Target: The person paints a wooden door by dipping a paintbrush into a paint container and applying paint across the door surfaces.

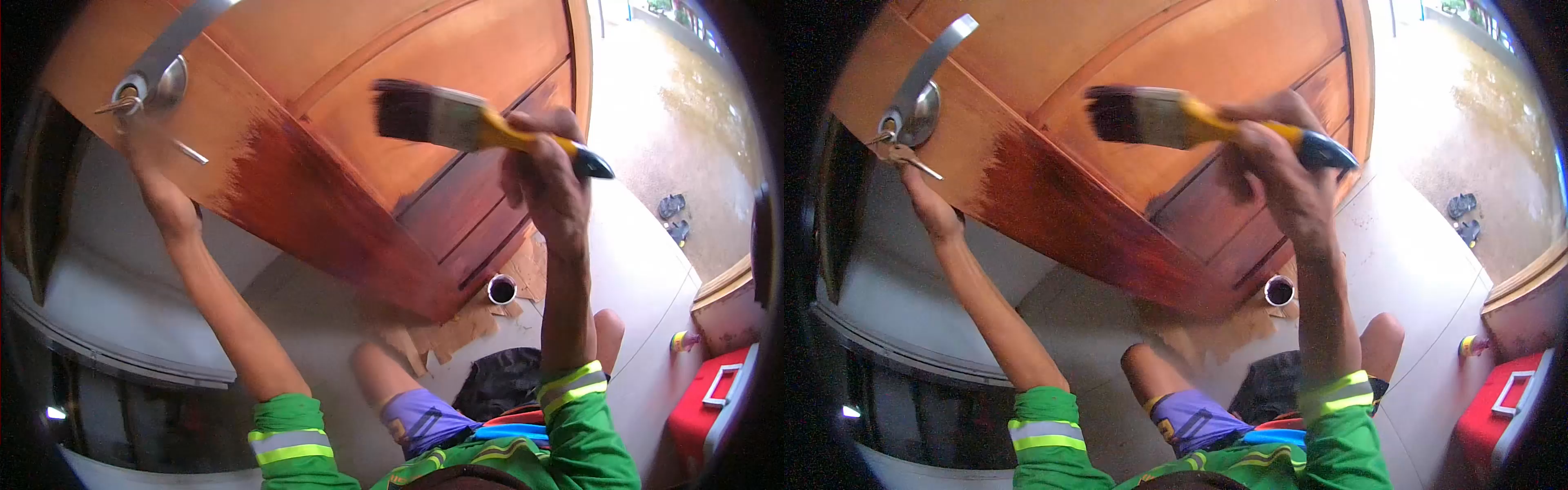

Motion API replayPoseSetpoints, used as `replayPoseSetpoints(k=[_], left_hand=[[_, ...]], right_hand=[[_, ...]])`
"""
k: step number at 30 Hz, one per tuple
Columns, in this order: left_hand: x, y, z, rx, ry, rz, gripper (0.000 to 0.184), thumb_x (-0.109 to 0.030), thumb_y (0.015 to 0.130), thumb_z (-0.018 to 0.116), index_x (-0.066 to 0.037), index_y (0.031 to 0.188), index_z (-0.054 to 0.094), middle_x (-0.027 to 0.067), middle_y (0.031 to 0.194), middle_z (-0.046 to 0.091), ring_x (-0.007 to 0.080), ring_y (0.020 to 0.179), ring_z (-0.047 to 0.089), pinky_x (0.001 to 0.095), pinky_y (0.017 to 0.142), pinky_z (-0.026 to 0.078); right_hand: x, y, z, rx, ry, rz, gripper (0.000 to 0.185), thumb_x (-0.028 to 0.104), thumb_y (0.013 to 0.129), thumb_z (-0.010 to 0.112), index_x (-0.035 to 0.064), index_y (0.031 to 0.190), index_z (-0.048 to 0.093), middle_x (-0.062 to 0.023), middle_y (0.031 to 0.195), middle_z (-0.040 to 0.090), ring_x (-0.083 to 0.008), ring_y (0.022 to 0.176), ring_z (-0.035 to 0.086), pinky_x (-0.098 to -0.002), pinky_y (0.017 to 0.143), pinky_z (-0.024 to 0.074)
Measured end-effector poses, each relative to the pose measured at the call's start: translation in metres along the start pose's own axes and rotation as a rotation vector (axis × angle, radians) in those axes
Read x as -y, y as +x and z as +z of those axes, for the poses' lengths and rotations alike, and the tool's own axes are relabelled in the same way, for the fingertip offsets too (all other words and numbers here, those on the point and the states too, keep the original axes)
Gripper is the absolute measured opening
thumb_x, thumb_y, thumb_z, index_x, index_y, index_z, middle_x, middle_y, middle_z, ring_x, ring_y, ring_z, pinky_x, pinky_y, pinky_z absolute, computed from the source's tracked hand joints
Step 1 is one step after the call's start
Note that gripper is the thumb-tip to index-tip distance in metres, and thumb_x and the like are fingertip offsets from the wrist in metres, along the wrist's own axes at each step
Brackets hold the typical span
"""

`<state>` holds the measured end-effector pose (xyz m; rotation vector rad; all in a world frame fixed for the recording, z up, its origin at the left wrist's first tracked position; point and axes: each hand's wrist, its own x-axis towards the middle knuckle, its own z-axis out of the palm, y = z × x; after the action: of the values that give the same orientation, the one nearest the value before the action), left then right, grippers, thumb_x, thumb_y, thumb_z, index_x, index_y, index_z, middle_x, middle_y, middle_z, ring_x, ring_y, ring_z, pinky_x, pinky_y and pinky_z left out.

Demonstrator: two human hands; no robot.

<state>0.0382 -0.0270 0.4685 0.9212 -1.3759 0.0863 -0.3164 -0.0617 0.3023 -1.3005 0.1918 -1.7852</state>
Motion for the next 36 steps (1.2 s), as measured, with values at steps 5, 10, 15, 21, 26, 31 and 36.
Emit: replayPoseSetpoints(k=[5, 10, 15, 21, 26, 31, 36], left_hand=[[-0.014, 0.004, 0.002, 0.065, 0.017, -0.018, 0.062, -0.051, 0.102, 0.040, -0.007, 0.145, 0.036, 0.0104, 0.143, 0.043, 0.0264, 0.133, 0.043, 0.0428, 0.111, 0.033], [-0.012, 0.001, 0.005, 0.085, 0.050, 0.022, 0.063, -0.052, 0.101, 0.041, -0.007, 0.146, 0.037, 0.0103, 0.145, 0.042, 0.0255, 0.135, 0.040, 0.0417, 0.112, 0.031], [-0.021, -0.002, 0.008, 0.098, 0.071, 0.022, 0.064, -0.053, 0.101, 0.041, -0.007, 0.146, 0.037, 0.0102, 0.144, 0.042, 0.0248, 0.136, 0.039, 0.0410, 0.112, 0.029], [-0.020, -0.001, 0.007, 0.117, 0.052, -0.006, 0.064, -0.054, 0.101, 0.040, -0.008, 0.146, 0.037, 0.0104, 0.143, 0.043, 0.0252, 0.135, 0.040, 0.0413, 0.112, 0.030], [-0.022, -0.003, 0.010, 0.114, 0.090, 0.006, 0.065, -0.054, 0.101, 0.040, -0.008, 0.148, 0.036, 0.0106, 0.144, 0.042, 0.0251, 0.134, 0.041, 0.0413, 0.112, 0.031], [-0.023, -0.006, 0.017, 0.023, 0.053, -0.014, 0.067, -0.055, 0.102, 0.039, -0.007, 0.148, 0.034, 0.0110, 0.145, 0.042, 0.0258, 0.135, 0.040, 0.0415, 0.111, 0.032], [-0.018, -0.002, 0.012, 0.013, 0.047, -0.070, 0.065, -0.053, 0.102, 0.037, -0.007, 0.148, 0.034, 0.0117, 0.145, 0.042, 0.0268, 0.135, 0.042, 0.0425, 0.112, 0.033]], right_hand=[[0.016, 0.042, 0.023, 0.235, -0.137, 0.050, 0.027, 0.026, 0.099, 0.062, 0.0004, 0.109, 0.063, -0.0086, 0.071, 0.067, -0.0098, 0.054, 0.059, -0.0226, 0.046, 0.0438], [-0.017, 0.070, -0.028, 0.095, -0.318, -0.072, 0.027, 0.024, 0.101, 0.057, -0.0003, 0.110, 0.063, -0.0079, 0.070, 0.065, -0.0086, 0.055, 0.058, -0.0228, 0.047, 0.0453], [0.013, 0.057, -0.027, 0.047, -0.274, -0.092, 0.028, 0.026, 0.100, 0.059, -0.0014, 0.108, 0.062, -0.0081, 0.067, 0.064, -0.0093, 0.050, 0.057, -0.0221, 0.045, 0.0436], [0.008, 0.069, 0.032, 0.375, -0.141, 0.059, 0.026, 0.028, 0.096, 0.067, 0.0019, 0.097, 0.062, -0.0064, 0.066, 0.067, -0.0080, 0.052, 0.058, -0.0231, 0.045, 0.0427], [0.001, 0.077, 0.024, 0.324, -0.165, 0.030, 0.026, 0.026, 0.097, 0.066, 0.0009, 0.096, 0.062, -0.0064, 0.066, 0.066, -0.0083, 0.052, 0.058, -0.0232, 0.045, 0.0428], [-0.011, 0.078, 0.029, 0.354, -0.158, 0.048, 0.026, 0.027, 0.098, 0.064, 0.0011, 0.096, 0.061, -0.0079, 0.067, 0.066, -0.0090, 0.052, 0.058, -0.0235, 0.045, 0.0431], [-0.005, 0.074, 0.030, 0.395, -0.094, 0.017, 0.026, 0.027, 0.099, 0.063, 0.0006, 0.101, 0.063, -0.0088, 0.073, 0.068, -0.0092, 0.056, 0.060, -0.0220, 0.047, 0.0447]])
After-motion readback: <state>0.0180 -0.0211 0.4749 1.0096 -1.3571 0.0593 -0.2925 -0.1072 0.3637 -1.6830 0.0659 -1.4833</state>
